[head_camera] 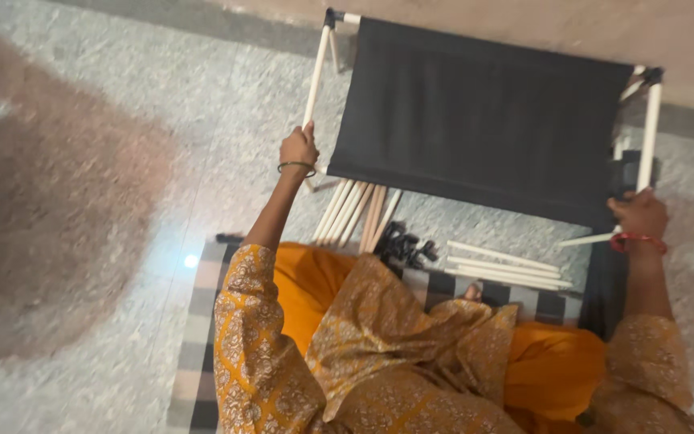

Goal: The person assembles a small folding chair by connecting white plastic poles with black corner joints and attaching a black fabric seat. They build the frame, attach the fabric, and add support legs.

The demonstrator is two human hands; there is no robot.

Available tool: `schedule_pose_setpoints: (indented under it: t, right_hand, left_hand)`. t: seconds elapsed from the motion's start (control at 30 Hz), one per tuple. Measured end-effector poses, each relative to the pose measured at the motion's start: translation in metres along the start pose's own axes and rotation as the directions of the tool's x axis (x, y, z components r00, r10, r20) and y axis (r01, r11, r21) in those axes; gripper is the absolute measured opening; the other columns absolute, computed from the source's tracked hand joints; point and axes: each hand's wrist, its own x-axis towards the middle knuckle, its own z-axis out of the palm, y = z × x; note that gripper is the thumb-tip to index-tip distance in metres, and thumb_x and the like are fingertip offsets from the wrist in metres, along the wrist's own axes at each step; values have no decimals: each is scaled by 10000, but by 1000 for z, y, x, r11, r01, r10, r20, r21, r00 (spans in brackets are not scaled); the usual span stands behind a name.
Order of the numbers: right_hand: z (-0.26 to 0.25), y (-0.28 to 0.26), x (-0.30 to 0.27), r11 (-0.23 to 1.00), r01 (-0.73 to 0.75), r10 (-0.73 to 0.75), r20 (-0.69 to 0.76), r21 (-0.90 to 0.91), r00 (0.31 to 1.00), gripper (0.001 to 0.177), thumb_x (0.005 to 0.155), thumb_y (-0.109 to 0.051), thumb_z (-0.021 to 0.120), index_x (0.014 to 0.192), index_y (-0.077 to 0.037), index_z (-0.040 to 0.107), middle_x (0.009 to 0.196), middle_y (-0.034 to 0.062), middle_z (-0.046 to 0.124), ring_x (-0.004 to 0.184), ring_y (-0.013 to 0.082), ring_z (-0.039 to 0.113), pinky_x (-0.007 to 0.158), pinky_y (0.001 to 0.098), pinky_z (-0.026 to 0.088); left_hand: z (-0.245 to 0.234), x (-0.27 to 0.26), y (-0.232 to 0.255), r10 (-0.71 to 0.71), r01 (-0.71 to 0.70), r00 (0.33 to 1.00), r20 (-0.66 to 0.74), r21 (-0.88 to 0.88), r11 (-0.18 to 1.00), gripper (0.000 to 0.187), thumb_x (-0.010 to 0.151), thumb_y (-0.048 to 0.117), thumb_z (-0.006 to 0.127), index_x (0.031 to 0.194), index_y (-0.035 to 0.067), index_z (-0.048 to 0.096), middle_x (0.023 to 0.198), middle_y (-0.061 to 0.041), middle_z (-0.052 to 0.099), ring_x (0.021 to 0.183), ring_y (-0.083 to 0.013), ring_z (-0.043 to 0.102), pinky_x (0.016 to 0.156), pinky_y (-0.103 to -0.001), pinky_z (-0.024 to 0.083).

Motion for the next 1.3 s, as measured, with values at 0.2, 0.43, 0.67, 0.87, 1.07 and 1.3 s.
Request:
schedule_pose_setpoints:
  t: [0.2, 0.43, 0.67, 0.87, 1.07, 1.3]
  right_hand:
    - [3, 12, 2, 928, 258, -284, -60, -268, 957, 512, 893, -354, 878, 1086, 80, 688, 946, 210, 736, 870, 345, 725, 792, 444, 585]
    - [1, 23, 5, 983, 179, -176, 83, -37, 981, 474, 919, -324, 799, 1145, 72, 671, 925, 164, 773, 842, 301, 759, 832, 400, 599]
    - [-6, 13, 3, 937, 92, -63, 96, -336, 993, 651, 731, -399, 924, 1172, 22, 695, 1096, 247, 722, 1025, 419, 699, 862, 486, 571]
    - [-53, 2, 56, 874, 22, 135, 287, -486, 948, 692, 764, -434, 899, 1297, -45, 691, 1214, 252, 697, 1146, 399, 659, 965, 505, 538]
    - [-11, -27, 155, 954, 153, -132, -98, 257, 986, 1086, 586, -139, 884, 1503, 89, 348, 1242, 287, 646, 1143, 372, 645, 903, 437, 554]
    - [16, -59, 218, 906, 143, -141, -35, 399, 989, 603, 955, -15, 702, 1486, 108, 443, 1333, 226, 614, 1147, 286, 606, 840, 411, 563]
  left_hand:
    - [-4, 8, 7, 39, -38, 999, 0, 203, 978, 508, 1059, 499, 397, 1070, 68, 665, 896, -260, 714, 870, -476, 688, 771, -585, 527]
    - [-16, 7, 5, 123, -149, 987, 106, 281, 948, 544, 1004, 534, 510, 1105, 13, 629, 963, -272, 723, 928, -461, 699, 824, -549, 548]
    - [-43, -17, 34, 110, -198, 973, 205, 486, 851, 940, 976, 633, 501, 1587, -18, 205, 1213, -278, 666, 1027, -439, 699, 859, -534, 550]
    - [-32, 57, 47, 154, -218, 959, 237, 274, 937, 1036, 968, 658, 528, 1584, -78, 137, 1440, -390, 461, 1307, -503, 513, 1078, -503, 449]
    - [14, 192, 82, 560, -561, 815, -151, 38, 827, 951, 872, 282, 697, 1513, -181, 169, 1502, -445, 366, 1379, -523, 422, 1142, -441, 362]
    - [40, 238, 94, 275, -293, 954, 116, 178, 939, 952, 747, 11, 715, 1571, 27, 238, 1315, -328, 580, 1250, -459, 555, 1040, -453, 465]
